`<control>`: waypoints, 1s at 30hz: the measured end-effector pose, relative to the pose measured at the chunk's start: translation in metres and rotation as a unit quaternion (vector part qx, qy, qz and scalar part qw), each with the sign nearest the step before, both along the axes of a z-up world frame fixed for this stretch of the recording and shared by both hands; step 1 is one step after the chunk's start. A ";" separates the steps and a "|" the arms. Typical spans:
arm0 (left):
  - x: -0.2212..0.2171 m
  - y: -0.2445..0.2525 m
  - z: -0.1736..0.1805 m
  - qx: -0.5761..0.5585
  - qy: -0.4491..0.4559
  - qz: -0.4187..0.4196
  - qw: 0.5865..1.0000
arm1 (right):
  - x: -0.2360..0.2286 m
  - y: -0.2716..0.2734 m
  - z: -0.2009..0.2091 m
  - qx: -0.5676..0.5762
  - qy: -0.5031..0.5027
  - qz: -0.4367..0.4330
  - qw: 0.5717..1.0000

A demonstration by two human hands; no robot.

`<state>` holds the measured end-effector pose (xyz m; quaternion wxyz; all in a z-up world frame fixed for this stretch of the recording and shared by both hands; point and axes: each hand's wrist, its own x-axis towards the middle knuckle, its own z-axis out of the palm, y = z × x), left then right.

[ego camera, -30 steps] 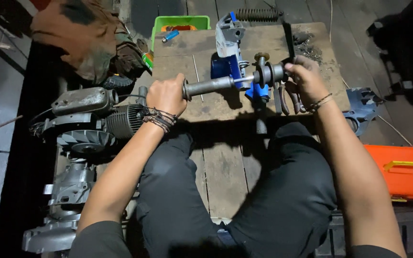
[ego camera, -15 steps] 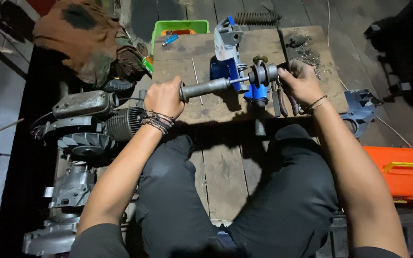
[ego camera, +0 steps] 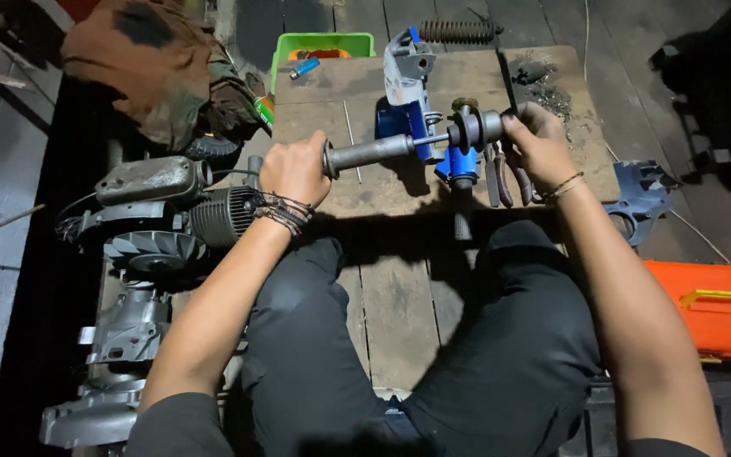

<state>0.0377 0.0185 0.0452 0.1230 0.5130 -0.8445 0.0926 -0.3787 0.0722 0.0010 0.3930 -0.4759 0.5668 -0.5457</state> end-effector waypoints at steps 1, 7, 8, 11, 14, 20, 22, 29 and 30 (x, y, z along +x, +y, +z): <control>0.000 0.002 0.003 0.000 -0.001 -0.001 1.000 | -0.004 -0.003 -0.005 0.000 -0.001 -0.001 1.000; 0.001 0.002 0.002 -0.005 -0.003 -0.007 1.000 | -0.008 -0.008 -0.016 -0.072 0.170 0.021 0.983; 0.002 0.003 0.001 -0.004 -0.005 -0.007 1.000 | -0.008 -0.008 -0.020 -0.083 0.207 0.018 0.975; 0.000 0.007 0.010 -0.008 -0.006 -0.013 1.000 | -0.001 -0.004 -0.015 -0.085 0.255 0.003 0.963; 0.001 0.010 0.017 -0.006 -0.003 -0.018 1.000 | 0.010 0.002 -0.004 -0.071 0.279 -0.010 0.958; -0.001 0.000 0.001 0.017 -0.015 -0.009 1.000 | 0.007 0.001 -0.007 -0.055 0.305 -0.013 0.951; -0.001 -0.002 -0.002 0.028 -0.019 -0.006 0.999 | 0.007 0.001 -0.006 -0.044 0.291 -0.005 0.956; -0.004 0.005 0.011 0.070 0.003 0.032 0.997 | 0.002 0.009 0.016 -0.149 0.223 -0.056 0.962; -0.004 0.005 0.010 0.089 0.009 0.048 0.995 | 0.006 0.013 0.023 -0.182 0.232 -0.049 0.954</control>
